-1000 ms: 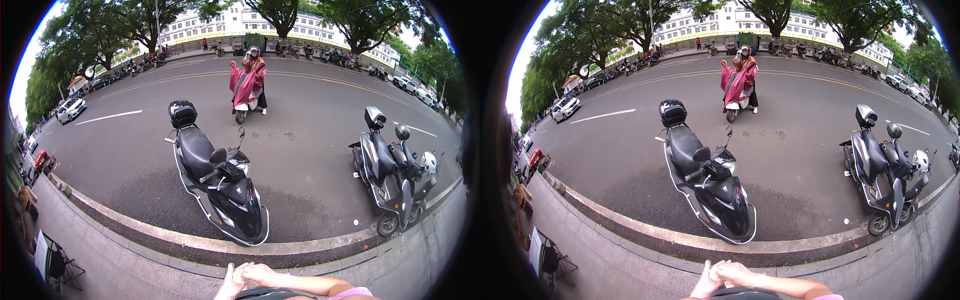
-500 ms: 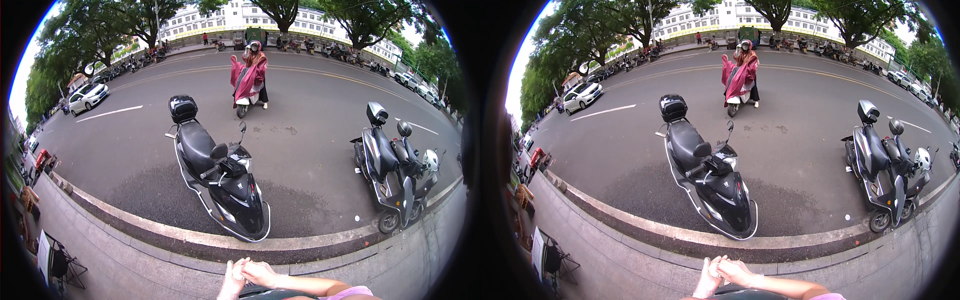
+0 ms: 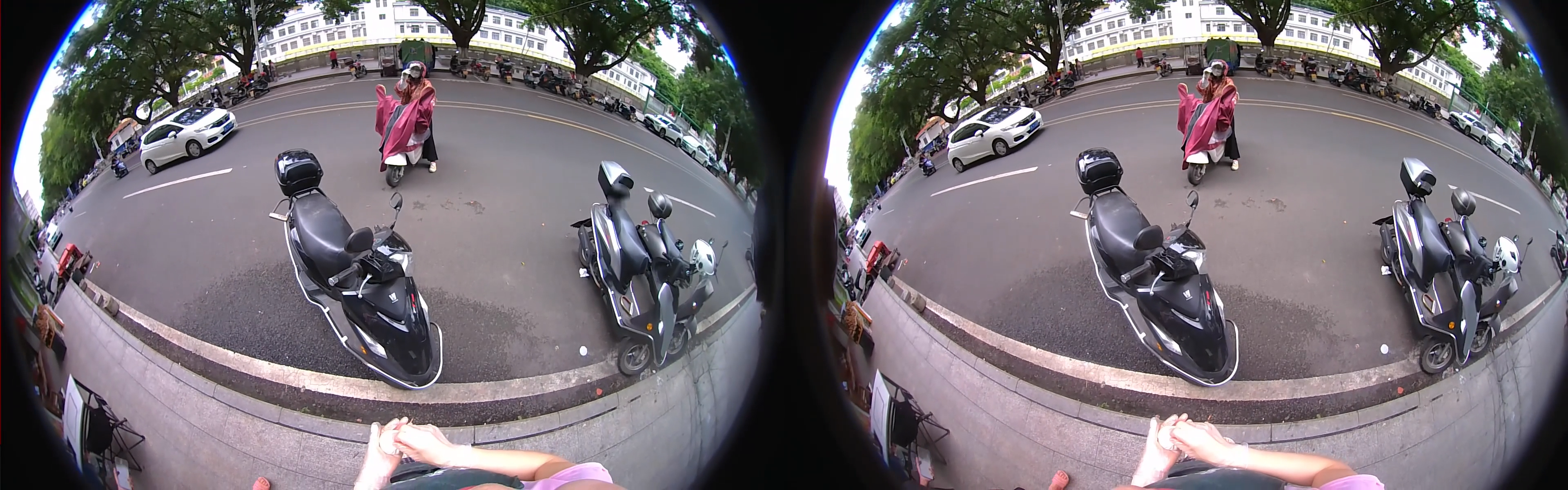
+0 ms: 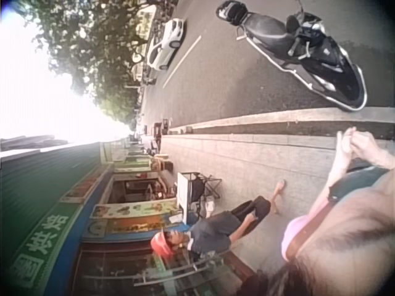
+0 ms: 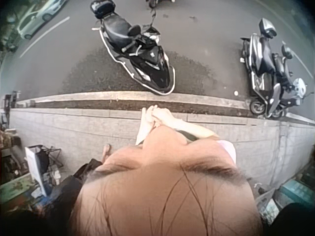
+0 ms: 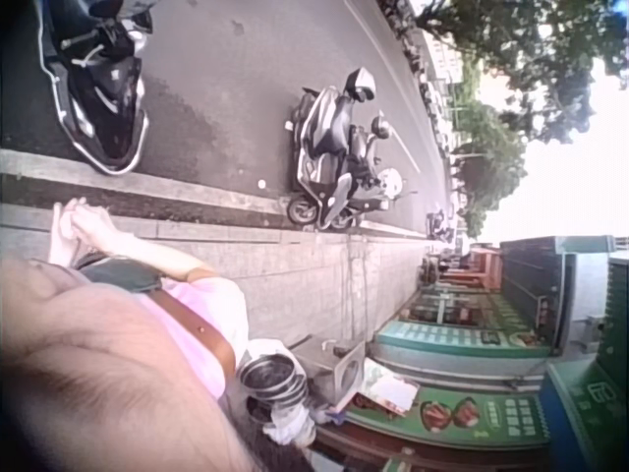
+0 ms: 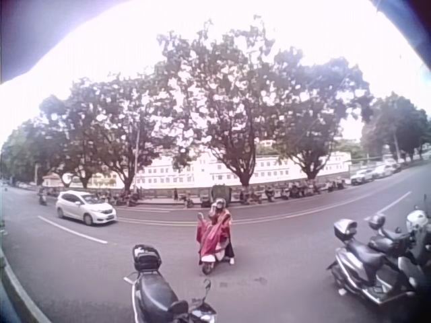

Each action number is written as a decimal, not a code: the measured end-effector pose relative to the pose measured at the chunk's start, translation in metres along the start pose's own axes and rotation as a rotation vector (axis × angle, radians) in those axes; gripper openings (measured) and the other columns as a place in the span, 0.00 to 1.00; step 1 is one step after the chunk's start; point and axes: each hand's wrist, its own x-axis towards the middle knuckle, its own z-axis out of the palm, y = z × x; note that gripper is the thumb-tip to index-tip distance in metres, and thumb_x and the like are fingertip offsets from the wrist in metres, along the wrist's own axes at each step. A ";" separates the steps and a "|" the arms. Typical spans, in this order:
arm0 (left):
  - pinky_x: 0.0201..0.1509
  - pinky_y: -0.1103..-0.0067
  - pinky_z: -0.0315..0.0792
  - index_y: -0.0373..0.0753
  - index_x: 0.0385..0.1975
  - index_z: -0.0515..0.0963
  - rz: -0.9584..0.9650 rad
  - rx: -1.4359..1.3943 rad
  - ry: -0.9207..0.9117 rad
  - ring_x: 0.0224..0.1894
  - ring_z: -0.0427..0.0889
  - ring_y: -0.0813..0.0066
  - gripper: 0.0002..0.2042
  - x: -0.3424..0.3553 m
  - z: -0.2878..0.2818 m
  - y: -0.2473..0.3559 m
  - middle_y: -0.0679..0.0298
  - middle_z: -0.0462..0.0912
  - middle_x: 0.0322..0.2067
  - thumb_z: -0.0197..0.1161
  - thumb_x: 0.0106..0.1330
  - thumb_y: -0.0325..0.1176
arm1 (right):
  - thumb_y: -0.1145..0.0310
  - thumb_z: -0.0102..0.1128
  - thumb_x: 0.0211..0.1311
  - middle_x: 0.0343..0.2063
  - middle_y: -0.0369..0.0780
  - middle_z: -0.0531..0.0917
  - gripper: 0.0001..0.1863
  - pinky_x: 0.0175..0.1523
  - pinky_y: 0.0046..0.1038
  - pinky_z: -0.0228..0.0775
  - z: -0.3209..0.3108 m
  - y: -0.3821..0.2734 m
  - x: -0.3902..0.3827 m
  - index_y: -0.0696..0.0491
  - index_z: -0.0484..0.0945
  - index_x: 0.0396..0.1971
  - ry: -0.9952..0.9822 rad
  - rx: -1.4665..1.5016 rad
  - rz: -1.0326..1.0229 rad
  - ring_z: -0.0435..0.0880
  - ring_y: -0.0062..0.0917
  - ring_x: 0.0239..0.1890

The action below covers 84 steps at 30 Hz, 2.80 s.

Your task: The person scoops filling into dough wrappers, pleats them into buns by hand, and places the buns onto steamer trays. The person then adjusts the buns on the steamer trays.

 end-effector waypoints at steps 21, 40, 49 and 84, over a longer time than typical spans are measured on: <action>0.70 0.62 0.62 0.32 0.57 0.72 0.065 0.103 0.003 0.64 0.71 0.54 0.30 -0.020 -0.005 -0.003 0.48 0.74 0.61 0.36 0.78 0.56 | 0.67 0.64 0.61 0.27 0.41 0.79 0.06 0.36 0.35 0.77 0.014 -0.009 -0.010 0.51 0.76 0.33 0.035 -0.027 0.023 0.82 0.39 0.31; 0.66 0.62 0.68 0.34 0.58 0.73 0.084 0.047 -0.082 0.62 0.74 0.54 0.36 -0.045 0.003 0.037 0.48 0.75 0.61 0.36 0.75 0.63 | 0.68 0.64 0.59 0.28 0.40 0.76 0.08 0.31 0.35 0.73 0.006 -0.016 0.030 0.51 0.74 0.34 -0.024 0.029 -0.365 0.80 0.37 0.30; 0.66 0.63 0.69 0.29 0.59 0.71 0.116 0.137 -0.097 0.60 0.76 0.57 0.40 -0.065 0.002 0.047 0.49 0.77 0.57 0.32 0.74 0.65 | 0.61 0.44 0.73 0.32 0.44 0.77 0.14 0.51 0.38 0.69 -0.014 -0.036 0.071 0.55 0.74 0.34 -0.506 0.443 -0.251 0.77 0.38 0.40; 0.67 0.67 0.68 0.40 0.60 0.74 1.756 -0.747 0.283 0.63 0.73 0.66 0.35 -0.637 -0.349 -0.118 0.59 0.76 0.59 0.36 0.74 0.65 | 0.69 0.70 0.50 0.62 0.43 0.77 0.12 0.72 0.46 0.52 0.464 -0.549 -0.216 0.51 0.88 0.37 -1.306 0.750 -1.105 0.64 0.46 0.71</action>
